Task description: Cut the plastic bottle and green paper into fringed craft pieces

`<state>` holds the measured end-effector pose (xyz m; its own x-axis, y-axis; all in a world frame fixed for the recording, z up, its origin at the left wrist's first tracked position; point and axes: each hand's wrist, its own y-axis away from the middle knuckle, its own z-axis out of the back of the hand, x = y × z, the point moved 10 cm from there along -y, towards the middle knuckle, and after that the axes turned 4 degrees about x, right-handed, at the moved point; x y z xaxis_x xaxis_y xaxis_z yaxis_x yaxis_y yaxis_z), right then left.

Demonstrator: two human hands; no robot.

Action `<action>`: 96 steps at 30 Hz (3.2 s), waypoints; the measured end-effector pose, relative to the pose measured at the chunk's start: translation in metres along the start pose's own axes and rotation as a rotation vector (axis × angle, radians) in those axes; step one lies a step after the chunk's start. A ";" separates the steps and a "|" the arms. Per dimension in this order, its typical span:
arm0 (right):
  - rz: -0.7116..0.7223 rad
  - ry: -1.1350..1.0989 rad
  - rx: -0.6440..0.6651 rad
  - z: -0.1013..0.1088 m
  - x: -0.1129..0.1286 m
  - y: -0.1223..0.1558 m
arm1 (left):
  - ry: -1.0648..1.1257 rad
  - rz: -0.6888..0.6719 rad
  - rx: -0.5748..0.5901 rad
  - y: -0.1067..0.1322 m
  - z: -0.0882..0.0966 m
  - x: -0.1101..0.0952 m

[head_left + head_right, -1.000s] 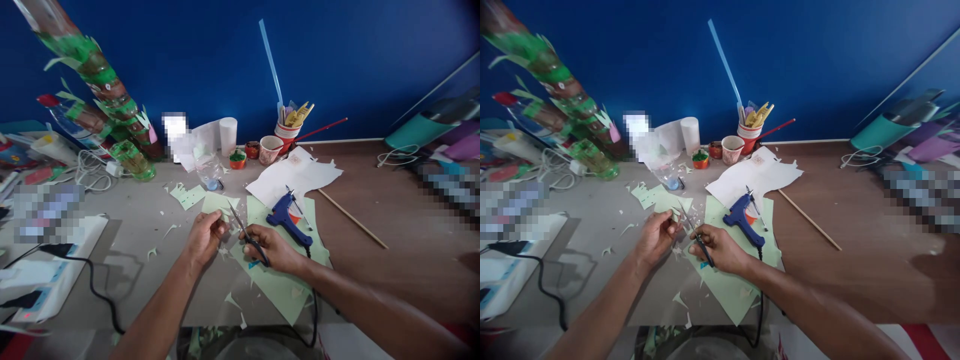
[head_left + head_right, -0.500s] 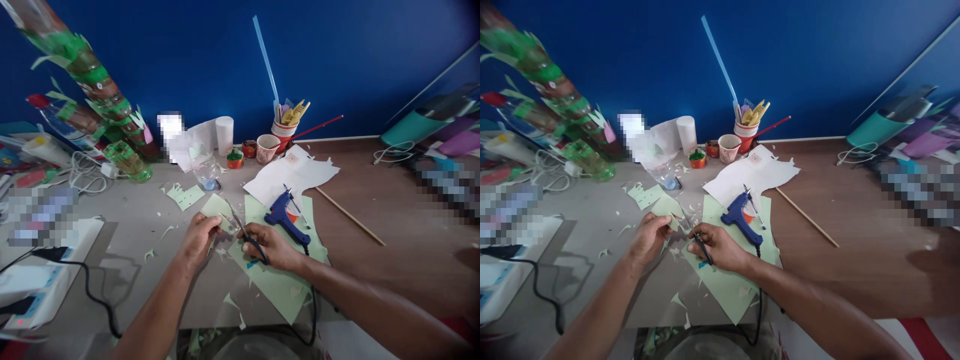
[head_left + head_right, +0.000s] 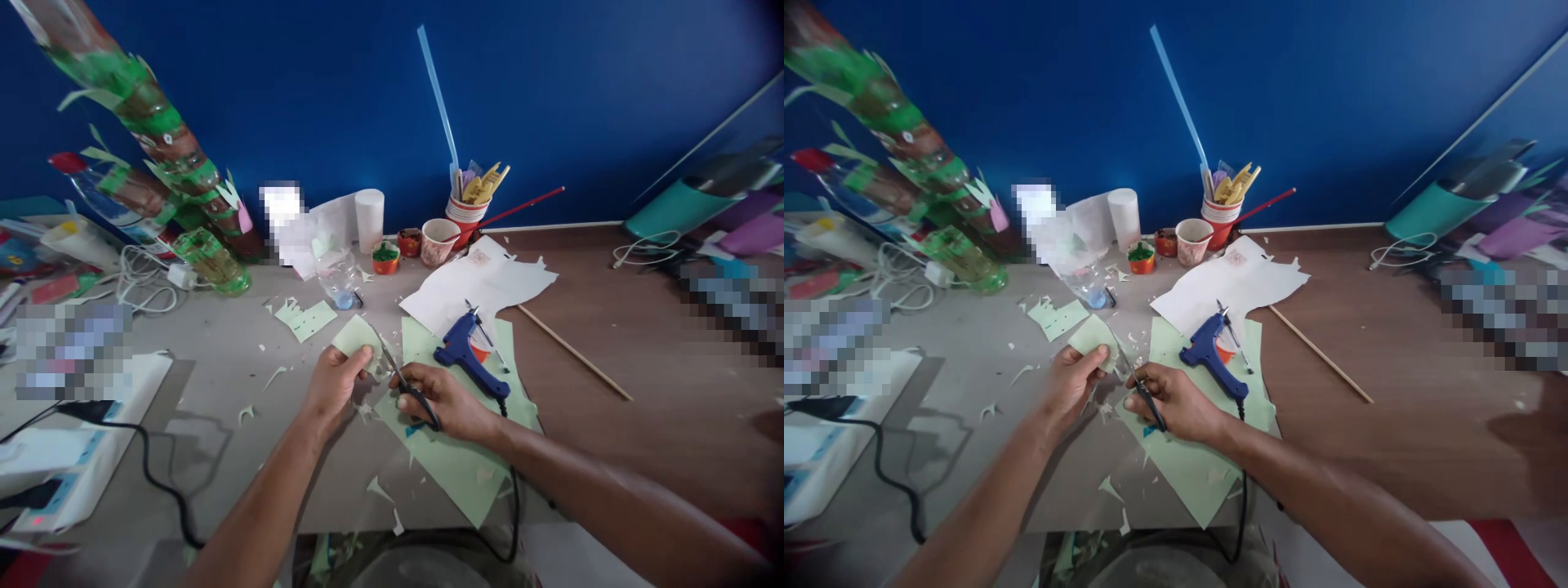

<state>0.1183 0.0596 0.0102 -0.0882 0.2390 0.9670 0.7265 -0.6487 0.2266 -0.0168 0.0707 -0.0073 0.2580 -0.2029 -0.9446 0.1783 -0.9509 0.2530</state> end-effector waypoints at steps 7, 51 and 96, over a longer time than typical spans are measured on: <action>-0.017 0.006 0.011 -0.002 -0.002 -0.001 | -0.067 -0.007 -0.007 0.001 0.001 -0.004; 0.056 0.234 -0.043 0.001 -0.002 -0.001 | -0.283 -0.004 0.059 0.003 0.000 -0.017; 0.017 0.148 -0.060 0.004 -0.003 0.000 | -0.298 0.052 0.140 0.009 -0.015 -0.013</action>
<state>0.1217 0.0618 0.0070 -0.1793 0.1215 0.9763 0.6873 -0.6945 0.2127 -0.0046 0.0682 0.0105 -0.0299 -0.2916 -0.9561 0.0345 -0.9562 0.2906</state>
